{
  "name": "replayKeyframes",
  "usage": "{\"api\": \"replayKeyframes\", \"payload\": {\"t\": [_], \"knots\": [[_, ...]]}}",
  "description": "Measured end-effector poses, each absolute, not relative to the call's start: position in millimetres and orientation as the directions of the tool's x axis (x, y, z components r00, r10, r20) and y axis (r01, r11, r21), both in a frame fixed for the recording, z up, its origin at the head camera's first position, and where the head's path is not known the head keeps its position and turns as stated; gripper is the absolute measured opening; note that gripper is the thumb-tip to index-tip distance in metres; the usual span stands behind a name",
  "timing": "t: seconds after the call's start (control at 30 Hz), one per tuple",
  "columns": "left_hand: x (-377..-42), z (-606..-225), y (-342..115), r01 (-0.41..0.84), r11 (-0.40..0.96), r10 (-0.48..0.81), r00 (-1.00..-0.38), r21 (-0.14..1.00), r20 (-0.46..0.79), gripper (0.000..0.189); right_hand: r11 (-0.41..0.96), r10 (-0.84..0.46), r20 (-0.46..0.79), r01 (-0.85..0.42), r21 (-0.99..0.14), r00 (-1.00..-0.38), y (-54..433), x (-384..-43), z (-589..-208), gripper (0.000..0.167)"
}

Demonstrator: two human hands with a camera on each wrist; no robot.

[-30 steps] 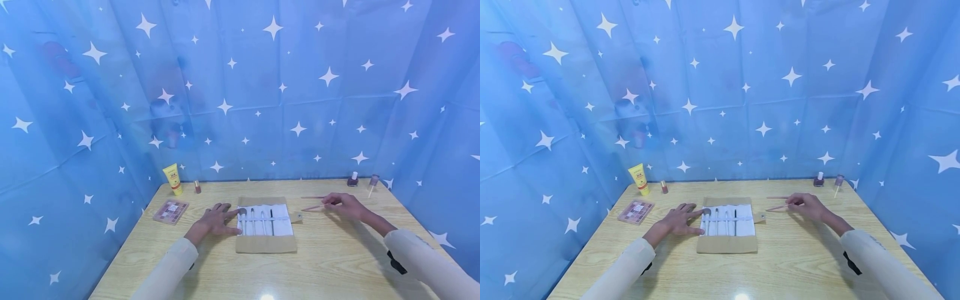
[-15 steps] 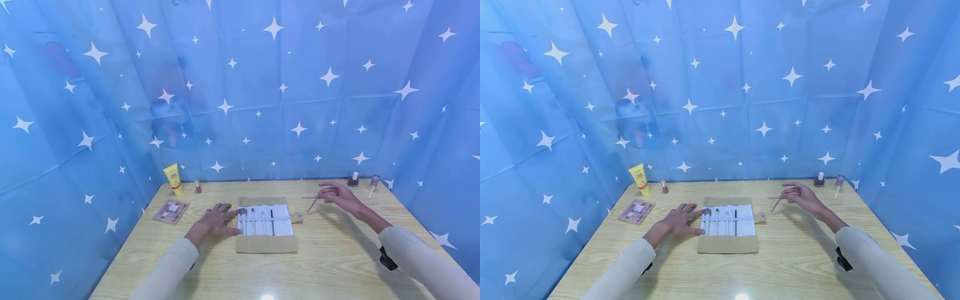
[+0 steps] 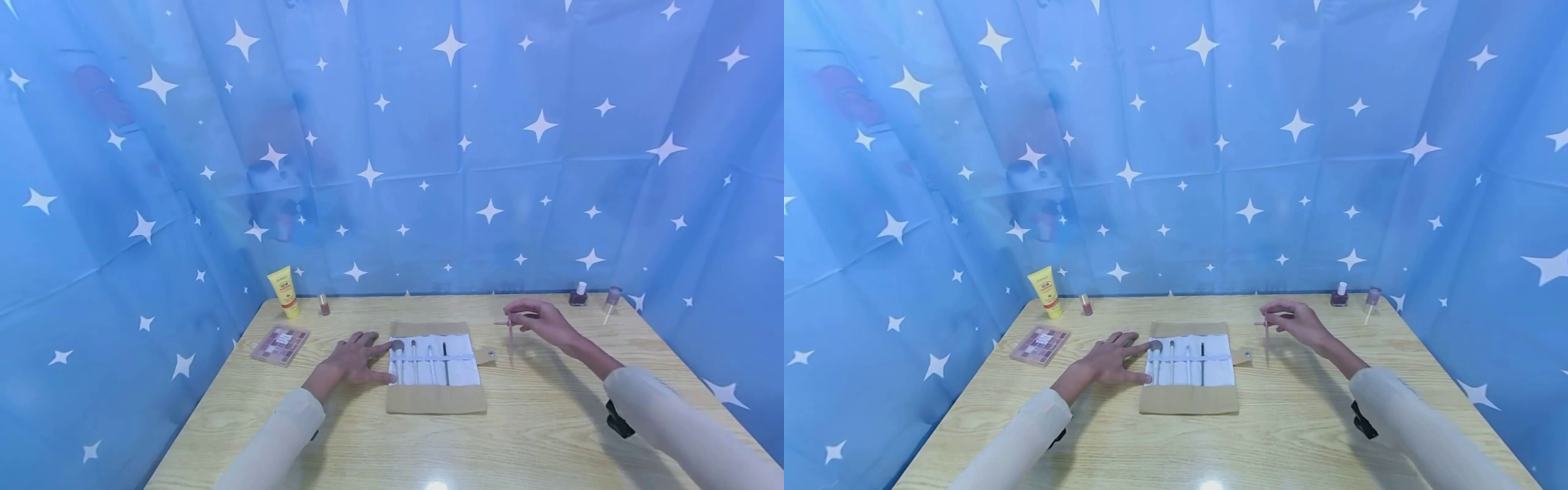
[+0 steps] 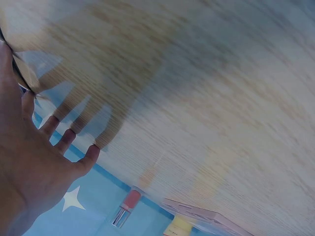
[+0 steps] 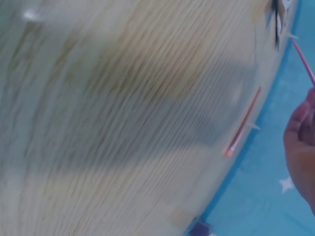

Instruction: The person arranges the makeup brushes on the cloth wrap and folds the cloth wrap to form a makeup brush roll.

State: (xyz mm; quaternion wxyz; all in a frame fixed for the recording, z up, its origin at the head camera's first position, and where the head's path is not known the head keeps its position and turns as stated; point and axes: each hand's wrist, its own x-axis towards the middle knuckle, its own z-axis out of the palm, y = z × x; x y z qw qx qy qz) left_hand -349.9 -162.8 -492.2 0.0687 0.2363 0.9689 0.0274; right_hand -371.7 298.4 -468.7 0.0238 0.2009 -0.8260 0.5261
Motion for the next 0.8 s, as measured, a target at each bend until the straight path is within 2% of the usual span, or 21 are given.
{"api": "replayKeyframes", "payload": {"t": [0.33,0.8], "knots": [[-349.2,-492.1,-163.2,0.457,0.885,0.465,-0.876,0.091,-0.125,0.090,0.398,-0.316,0.211,-0.331,-0.856,-0.925,272.9,-378.9,-467.7,0.038],[-348.9,-489.6,-162.8,0.454,0.885,0.464,-0.877,0.105,-0.122,0.091,0.365,-0.368,0.212,-0.350,-0.863,-0.905,230.2,-395.3,-467.5,0.039]]}}
